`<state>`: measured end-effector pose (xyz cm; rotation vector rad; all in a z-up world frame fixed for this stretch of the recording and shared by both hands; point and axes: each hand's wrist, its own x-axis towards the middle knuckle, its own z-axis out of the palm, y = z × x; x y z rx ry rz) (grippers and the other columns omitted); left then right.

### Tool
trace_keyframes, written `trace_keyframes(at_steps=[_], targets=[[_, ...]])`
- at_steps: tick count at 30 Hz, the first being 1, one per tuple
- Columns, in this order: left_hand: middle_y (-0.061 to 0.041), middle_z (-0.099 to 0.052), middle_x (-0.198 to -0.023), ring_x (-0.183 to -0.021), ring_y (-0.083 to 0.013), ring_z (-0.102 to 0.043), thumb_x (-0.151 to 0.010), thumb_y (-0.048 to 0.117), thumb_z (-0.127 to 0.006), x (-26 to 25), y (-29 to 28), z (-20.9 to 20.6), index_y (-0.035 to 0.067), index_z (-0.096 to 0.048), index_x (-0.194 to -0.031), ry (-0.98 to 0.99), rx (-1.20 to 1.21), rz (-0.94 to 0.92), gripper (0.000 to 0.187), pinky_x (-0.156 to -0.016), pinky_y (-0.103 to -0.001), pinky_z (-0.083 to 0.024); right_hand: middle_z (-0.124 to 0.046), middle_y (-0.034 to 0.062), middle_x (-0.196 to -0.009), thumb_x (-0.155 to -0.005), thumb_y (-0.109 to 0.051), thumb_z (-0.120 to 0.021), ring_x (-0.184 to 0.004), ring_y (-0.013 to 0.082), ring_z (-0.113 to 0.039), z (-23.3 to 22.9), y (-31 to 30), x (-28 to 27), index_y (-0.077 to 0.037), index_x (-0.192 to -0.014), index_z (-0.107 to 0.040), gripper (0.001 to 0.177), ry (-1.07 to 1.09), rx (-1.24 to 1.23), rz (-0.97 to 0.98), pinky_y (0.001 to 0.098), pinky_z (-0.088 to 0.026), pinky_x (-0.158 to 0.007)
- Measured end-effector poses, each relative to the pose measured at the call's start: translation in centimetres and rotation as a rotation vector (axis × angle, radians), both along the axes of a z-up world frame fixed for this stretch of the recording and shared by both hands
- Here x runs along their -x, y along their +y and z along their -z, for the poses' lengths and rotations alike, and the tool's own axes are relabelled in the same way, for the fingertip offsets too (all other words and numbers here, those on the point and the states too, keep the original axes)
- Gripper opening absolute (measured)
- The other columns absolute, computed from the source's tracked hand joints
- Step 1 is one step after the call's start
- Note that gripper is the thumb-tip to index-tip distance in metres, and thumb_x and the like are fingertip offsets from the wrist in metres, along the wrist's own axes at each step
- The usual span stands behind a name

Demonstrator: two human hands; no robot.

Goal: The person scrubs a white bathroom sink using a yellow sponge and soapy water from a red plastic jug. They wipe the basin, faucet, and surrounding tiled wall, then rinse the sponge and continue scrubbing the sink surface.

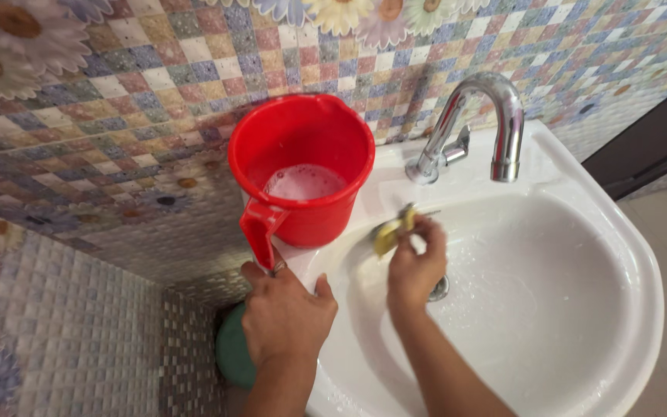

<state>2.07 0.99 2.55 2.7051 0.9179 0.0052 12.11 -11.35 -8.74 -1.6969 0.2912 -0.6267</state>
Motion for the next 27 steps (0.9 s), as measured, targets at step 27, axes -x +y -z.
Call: trace_keyframes(at_steps=[27], targets=[[-0.024,-0.055,-0.113,-0.08,-0.0376,-0.074,-0.081,0.048,-0.074,0.1,0.1,0.5,-0.003,-0.056,-0.12,0.021,-0.026,0.023,0.066,-0.068,-0.043,-0.064,-0.07,0.0103,-0.115,-0.092,-0.008,-0.065,-0.105,0.0228,-0.069,6.0,-2.1,-2.6,-0.003,-0.121,-0.058,0.03,0.368,-0.228,0.159,0.035,-0.053,-0.092]])
